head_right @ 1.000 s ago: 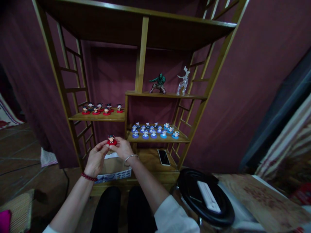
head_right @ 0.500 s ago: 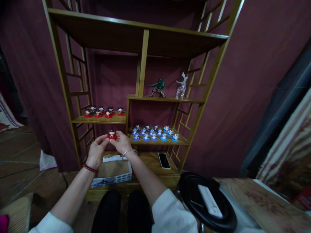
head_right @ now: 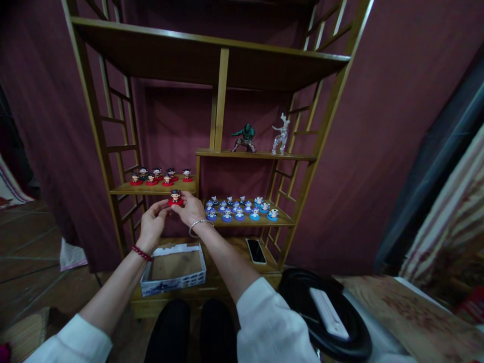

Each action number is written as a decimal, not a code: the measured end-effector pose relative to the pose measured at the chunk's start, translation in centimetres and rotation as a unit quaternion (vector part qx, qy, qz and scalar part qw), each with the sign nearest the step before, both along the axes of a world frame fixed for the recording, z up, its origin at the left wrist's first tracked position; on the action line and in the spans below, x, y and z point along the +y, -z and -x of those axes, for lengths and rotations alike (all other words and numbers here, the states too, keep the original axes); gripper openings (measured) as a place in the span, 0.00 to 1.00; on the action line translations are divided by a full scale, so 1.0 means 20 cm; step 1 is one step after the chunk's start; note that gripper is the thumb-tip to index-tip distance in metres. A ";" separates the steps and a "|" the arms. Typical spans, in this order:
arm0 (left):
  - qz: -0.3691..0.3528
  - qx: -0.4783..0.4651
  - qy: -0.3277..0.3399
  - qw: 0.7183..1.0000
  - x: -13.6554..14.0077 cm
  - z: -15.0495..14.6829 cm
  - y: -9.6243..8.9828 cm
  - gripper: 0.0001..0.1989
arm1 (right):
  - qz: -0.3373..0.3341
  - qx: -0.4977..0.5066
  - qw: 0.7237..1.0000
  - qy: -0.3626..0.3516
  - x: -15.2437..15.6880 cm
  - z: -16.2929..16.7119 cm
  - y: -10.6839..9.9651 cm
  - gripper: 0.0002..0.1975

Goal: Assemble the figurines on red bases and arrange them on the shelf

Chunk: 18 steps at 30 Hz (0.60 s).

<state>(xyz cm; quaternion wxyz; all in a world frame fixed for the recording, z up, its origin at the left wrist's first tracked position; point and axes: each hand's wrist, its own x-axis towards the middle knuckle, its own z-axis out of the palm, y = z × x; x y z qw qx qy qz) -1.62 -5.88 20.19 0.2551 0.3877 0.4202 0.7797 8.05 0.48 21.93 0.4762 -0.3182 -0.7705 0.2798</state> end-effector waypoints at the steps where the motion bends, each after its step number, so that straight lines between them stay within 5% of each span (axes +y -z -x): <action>1: -0.010 0.021 -0.003 1.000 0.01 0.01 0.00 0.13 | -0.004 -0.002 1.000 0.002 0.00 0.00 -0.01 0.22; 18: 0.030 0.278 -0.119 0.953 0.09 0.10 -0.16 0.18 | 0.003 -0.035 0.994 0.102 0.12 0.10 -0.19 0.25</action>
